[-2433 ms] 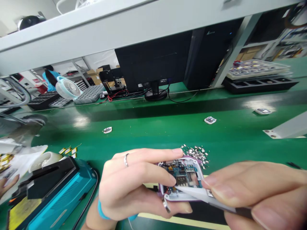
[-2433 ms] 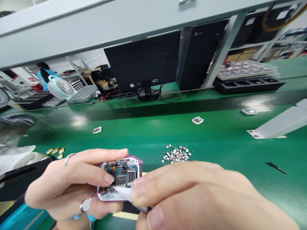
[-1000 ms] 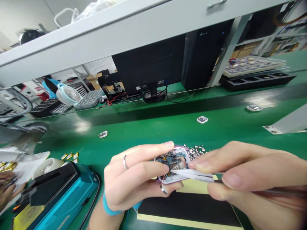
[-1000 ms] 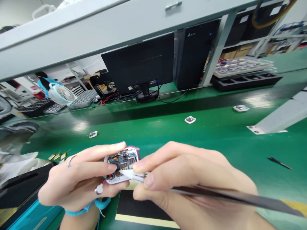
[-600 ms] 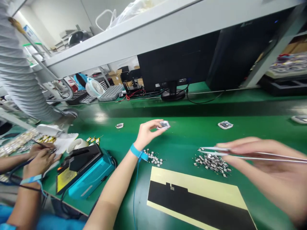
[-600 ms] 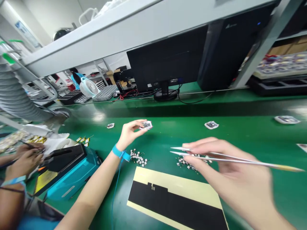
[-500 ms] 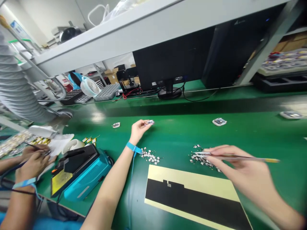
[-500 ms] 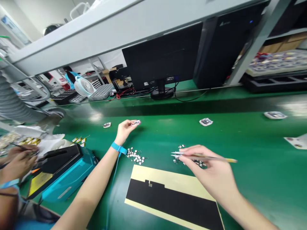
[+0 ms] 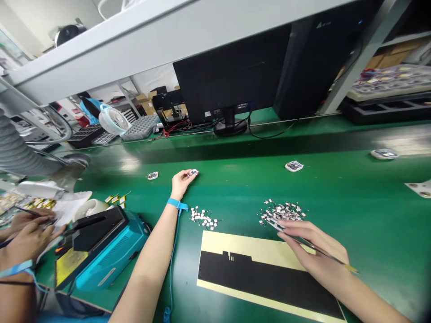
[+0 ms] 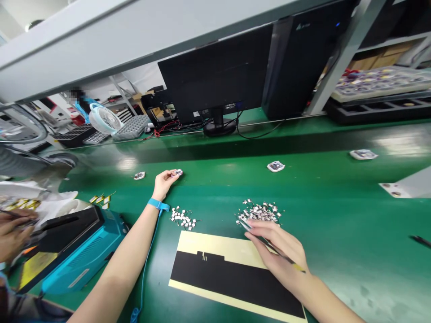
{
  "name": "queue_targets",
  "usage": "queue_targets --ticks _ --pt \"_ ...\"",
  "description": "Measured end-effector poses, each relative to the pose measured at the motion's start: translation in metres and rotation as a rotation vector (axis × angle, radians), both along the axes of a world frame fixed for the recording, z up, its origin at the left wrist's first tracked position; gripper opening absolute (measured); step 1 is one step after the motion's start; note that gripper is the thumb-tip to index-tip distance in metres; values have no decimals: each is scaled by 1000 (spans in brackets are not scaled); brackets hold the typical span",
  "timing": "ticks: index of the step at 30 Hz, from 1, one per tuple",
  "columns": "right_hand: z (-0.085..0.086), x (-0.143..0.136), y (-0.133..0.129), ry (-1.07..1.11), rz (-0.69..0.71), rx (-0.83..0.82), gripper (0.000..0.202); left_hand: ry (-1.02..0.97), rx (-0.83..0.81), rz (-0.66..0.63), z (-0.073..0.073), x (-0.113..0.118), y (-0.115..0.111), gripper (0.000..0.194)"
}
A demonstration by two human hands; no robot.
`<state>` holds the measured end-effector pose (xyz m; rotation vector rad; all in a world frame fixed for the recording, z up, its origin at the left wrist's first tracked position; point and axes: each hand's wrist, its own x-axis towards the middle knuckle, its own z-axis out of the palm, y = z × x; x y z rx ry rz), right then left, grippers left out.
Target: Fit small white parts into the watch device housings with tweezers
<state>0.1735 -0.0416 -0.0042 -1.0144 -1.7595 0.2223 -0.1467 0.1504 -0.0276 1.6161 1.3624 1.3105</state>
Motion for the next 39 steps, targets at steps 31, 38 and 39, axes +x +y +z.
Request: queue_targets --ticks 31,38,39 --pt "-11 109 184 -476 -227 -506 22 175 117 720 -6 -23 -1 27" --pt "-4 86 189 -543 -121 -487 20 39 227 618 43 3 -17 24" --pt "2 79 185 -535 -117 -466 19 22 228 539 57 13 -24 24"
